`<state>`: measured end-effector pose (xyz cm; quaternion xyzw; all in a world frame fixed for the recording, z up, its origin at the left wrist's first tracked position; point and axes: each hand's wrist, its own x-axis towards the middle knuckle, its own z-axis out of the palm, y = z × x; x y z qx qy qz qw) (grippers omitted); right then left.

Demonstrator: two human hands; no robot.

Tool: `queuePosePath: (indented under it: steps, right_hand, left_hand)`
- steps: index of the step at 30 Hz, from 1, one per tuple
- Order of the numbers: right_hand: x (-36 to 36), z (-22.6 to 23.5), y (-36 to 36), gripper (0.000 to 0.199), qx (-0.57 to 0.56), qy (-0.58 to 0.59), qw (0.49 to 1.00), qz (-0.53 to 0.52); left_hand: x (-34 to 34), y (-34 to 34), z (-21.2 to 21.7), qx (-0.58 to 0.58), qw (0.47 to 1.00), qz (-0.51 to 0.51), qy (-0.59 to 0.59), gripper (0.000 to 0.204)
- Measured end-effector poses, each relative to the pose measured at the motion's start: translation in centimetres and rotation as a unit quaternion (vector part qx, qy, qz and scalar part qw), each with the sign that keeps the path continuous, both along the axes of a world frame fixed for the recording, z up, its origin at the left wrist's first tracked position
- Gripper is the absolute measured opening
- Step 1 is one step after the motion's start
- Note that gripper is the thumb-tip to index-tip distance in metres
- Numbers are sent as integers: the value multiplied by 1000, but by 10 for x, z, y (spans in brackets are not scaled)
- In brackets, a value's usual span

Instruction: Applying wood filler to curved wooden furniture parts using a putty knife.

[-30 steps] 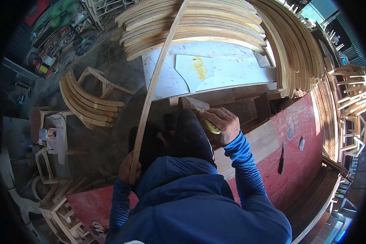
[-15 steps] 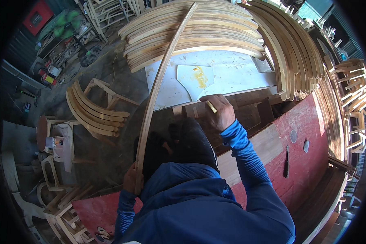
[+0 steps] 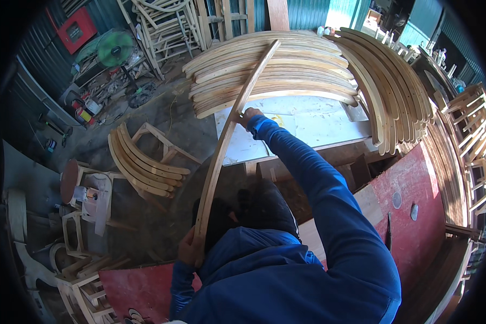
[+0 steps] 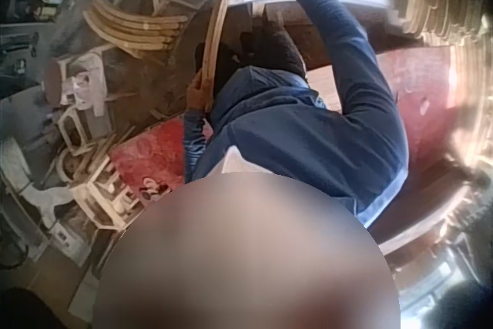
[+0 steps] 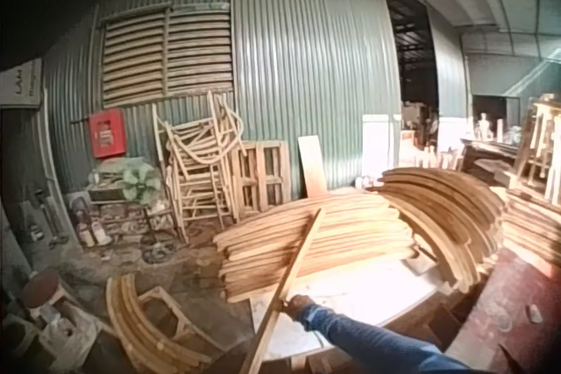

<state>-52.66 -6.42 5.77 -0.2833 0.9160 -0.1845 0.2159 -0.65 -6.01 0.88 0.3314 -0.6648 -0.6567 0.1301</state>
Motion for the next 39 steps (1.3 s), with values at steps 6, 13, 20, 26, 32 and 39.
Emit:
queuePosePath:
  steps: [6,13,20,26,32,39]
  right_hand:
    - [28,16,-18,63,-177,-165,964,-110]
    - [39,159,-36,46,-478,-108,871,-44]
    - [67,358,-17,42,-443,128,866,192]
    - [103,362,11,41,-246,354,835,343]
    - [90,276,26,38,-89,447,805,380]
    - [35,184,26,35,4,585,665,464]
  left_hand:
    - [1,1,15,-17,999,10,48,63]
    - [-28,-5,33,-98,986,86,101,67]
    - [-67,-58,109,-223,960,33,165,74]
    - [-26,-133,246,-302,856,168,385,74]
    - [7,-130,324,-284,770,267,505,90]
    - [28,-114,246,-99,948,61,296,87]
